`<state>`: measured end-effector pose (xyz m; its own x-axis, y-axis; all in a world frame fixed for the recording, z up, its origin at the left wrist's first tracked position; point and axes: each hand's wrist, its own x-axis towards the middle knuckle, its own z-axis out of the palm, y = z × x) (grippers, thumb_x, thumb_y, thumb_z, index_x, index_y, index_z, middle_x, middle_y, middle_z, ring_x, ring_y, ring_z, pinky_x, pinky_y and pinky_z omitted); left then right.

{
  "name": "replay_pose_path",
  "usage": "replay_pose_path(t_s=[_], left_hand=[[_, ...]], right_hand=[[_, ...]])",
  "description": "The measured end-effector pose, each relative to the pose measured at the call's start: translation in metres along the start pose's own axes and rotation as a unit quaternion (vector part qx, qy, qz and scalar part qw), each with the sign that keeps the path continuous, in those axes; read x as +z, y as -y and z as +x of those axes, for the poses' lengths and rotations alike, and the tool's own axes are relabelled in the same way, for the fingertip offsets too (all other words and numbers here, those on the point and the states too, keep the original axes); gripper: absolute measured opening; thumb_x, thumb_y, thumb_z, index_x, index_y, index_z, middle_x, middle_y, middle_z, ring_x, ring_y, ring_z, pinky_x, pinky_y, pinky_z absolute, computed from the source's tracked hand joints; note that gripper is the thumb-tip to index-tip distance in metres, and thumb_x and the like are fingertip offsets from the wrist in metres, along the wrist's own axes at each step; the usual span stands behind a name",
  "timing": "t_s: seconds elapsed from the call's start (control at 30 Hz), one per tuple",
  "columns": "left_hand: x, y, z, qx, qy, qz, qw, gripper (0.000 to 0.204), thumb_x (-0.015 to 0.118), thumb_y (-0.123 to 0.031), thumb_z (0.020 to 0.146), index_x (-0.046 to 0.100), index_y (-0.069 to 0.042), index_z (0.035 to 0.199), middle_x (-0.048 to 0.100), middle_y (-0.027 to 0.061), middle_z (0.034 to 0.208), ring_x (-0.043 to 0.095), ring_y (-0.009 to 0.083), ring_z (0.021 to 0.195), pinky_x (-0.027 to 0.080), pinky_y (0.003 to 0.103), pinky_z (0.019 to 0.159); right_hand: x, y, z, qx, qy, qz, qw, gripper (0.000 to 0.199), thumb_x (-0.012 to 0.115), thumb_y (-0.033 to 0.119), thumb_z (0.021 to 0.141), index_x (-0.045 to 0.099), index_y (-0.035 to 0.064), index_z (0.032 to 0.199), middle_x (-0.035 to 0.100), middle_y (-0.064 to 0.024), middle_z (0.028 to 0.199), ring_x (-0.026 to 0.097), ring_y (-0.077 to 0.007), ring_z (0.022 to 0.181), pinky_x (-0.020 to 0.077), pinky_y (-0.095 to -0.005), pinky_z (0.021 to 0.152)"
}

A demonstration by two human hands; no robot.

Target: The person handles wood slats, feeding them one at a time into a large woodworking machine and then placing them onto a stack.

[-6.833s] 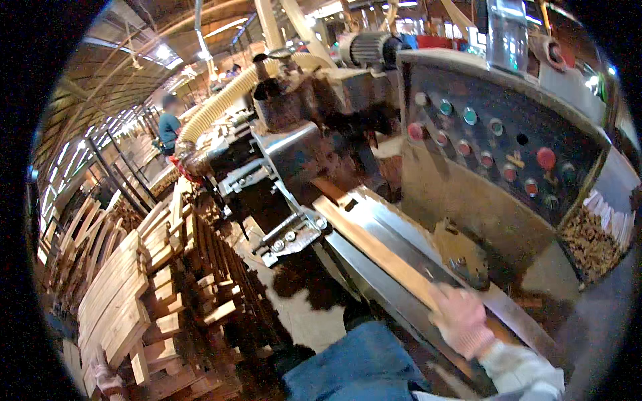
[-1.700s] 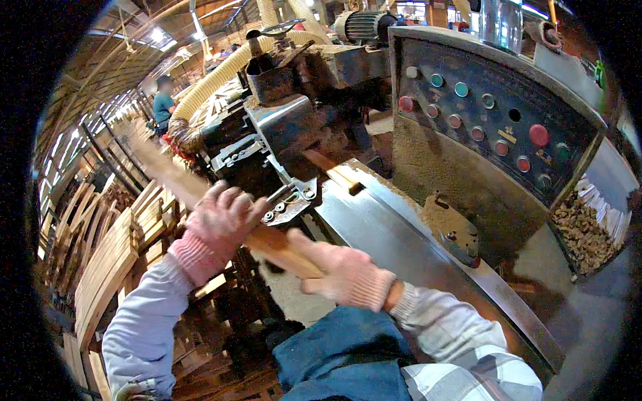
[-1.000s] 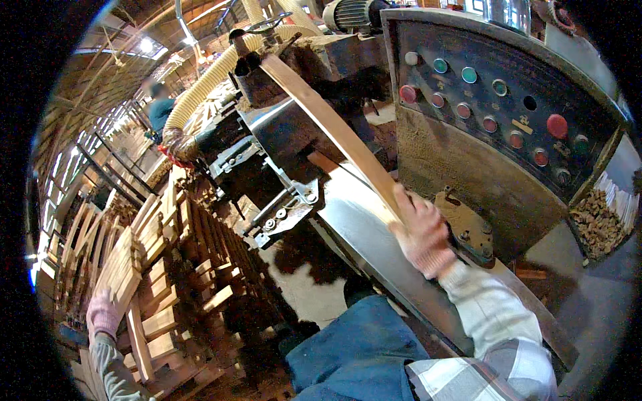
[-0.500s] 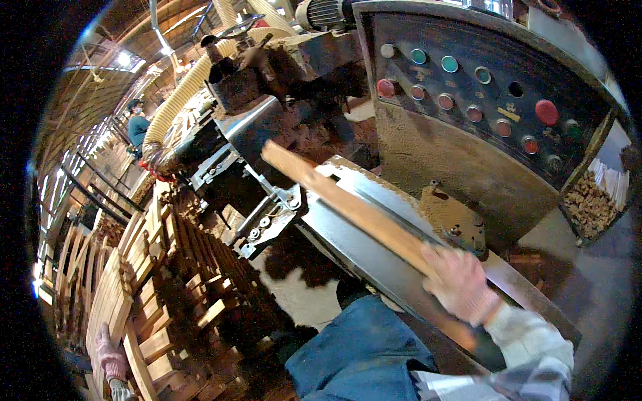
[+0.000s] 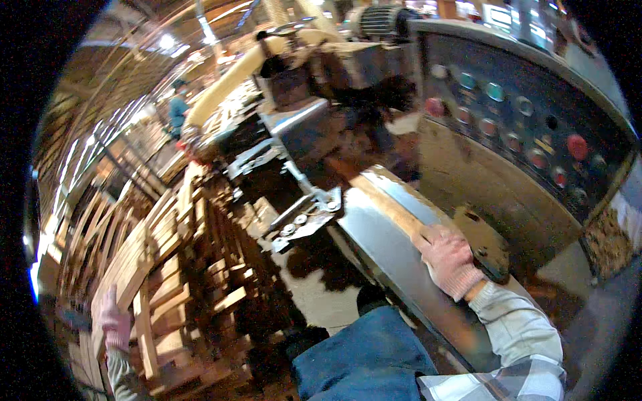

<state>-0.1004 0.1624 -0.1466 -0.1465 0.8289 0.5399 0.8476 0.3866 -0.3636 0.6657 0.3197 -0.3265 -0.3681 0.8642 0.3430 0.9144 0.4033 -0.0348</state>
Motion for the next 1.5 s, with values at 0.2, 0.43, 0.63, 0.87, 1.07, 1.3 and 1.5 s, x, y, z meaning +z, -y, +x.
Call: replay_pose_path(t_s=[0.2, 0.43, 0.63, 0.87, 1.07, 1.3, 1.5], left_hand=[[-0.075, -0.126, 0.024, 0.199, -0.022, 0.052, 0.978, 0.055, 0.063, -0.008, 0.089, 0.058, -0.006, 0.143, 0.070, 0.0135, 0.107, 0.068, 0.0314, 0.100, 0.052, 0.049, 0.091], [-0.067, -0.336, 0.066, 0.436, 0.030, -0.020, 0.899, 0.035, 0.064, -0.027, 0.094, 0.059, -0.013, 0.126, 0.069, 0.0061, 0.105, 0.067, 0.0261, 0.099, 0.046, 0.049, 0.094], [-0.117, -0.396, 0.078, 0.515, -0.169, -0.041, 0.839, 0.042, 0.059, -0.022, 0.097, 0.059, -0.014, 0.138, 0.068, 0.0084, 0.119, 0.063, 0.0297, 0.119, 0.046, 0.053, 0.107], [-0.085, -0.259, 0.142, 0.292, -0.032, -0.090, 0.952, 0.068, 0.076, -0.013, 0.081, 0.056, -0.013, 0.145, 0.063, 0.0128, 0.136, 0.057, 0.0330, 0.132, 0.037, 0.047, 0.122], [-0.017, -0.071, 0.132, 0.075, 0.064, 0.102, 0.990, 0.054, 0.071, -0.016, 0.089, 0.060, -0.014, 0.141, 0.066, 0.0121, 0.125, 0.061, 0.0319, 0.122, 0.048, 0.045, 0.107], [0.038, 0.038, 0.061, -0.037, 0.240, 0.158, 0.957, 0.041, 0.065, -0.008, 0.089, 0.062, -0.008, 0.130, 0.064, 0.0147, 0.129, 0.062, 0.0364, 0.119, 0.051, 0.045, 0.101], [0.044, 0.042, 0.044, -0.111, 0.248, 0.157, 0.949, 0.083, 0.074, 0.002, 0.080, 0.045, -0.011, 0.157, 0.051, 0.0180, 0.155, 0.051, 0.0381, 0.141, 0.045, 0.043, 0.117]], right_hand=[[0.044, 0.016, 0.103, -0.006, 0.039, -0.008, 0.999, 0.045, 0.073, 0.012, 0.086, 0.066, 0.0107, 0.130, 0.064, -0.0121, 0.131, 0.061, -0.0375, 0.120, 0.0516, -0.0465, 0.100], [-0.025, 0.171, 0.088, -0.215, -0.118, 0.309, 0.919, 0.089, 0.085, 0.031, 0.082, 0.044, 0.0072, 0.157, 0.063, -0.0223, 0.140, 0.059, -0.0380, 0.133, 0.0462, -0.0462, 0.114], [-0.044, 0.124, -0.014, 0.015, -0.011, 0.304, 0.953, 0.098, 0.088, 0.023, 0.074, 0.044, 0.0020, 0.158, 0.064, -0.0237, 0.136, 0.064, -0.0371, 0.124, 0.0493, -0.0406, 0.107], [-0.071, 0.034, -0.188, 0.162, 0.001, 0.033, 0.986, 0.078, 0.087, 0.017, 0.070, 0.060, 0.0051, 0.142, 0.072, -0.0188, 0.112, 0.068, -0.0412, 0.097, 0.0534, -0.0502, 0.085], [-0.030, 0.026, -0.154, 0.193, -0.056, -0.030, 0.979, 0.084, 0.085, 0.020, 0.076, 0.051, 0.0056, 0.152, 0.067, -0.0191, 0.124, 0.062, -0.0423, 0.108, 0.0492, -0.0509, 0.091], [0.031, 0.011, 0.036, 0.086, -0.201, 0.091, 0.972, 0.082, 0.080, 0.024, 0.084, 0.045, 0.0041, 0.155, 0.063, -0.0192, 0.135, 0.060, -0.0408, 0.118, 0.0467, -0.0508, 0.101], [0.071, 0.010, 0.114, 0.111, -0.213, 0.073, 0.968, 0.075, 0.074, 0.027, 0.091, 0.045, 0.0120, 0.159, 0.063, -0.0176, 0.136, 0.060, -0.0409, 0.117, 0.0458, -0.0491, 0.103]])
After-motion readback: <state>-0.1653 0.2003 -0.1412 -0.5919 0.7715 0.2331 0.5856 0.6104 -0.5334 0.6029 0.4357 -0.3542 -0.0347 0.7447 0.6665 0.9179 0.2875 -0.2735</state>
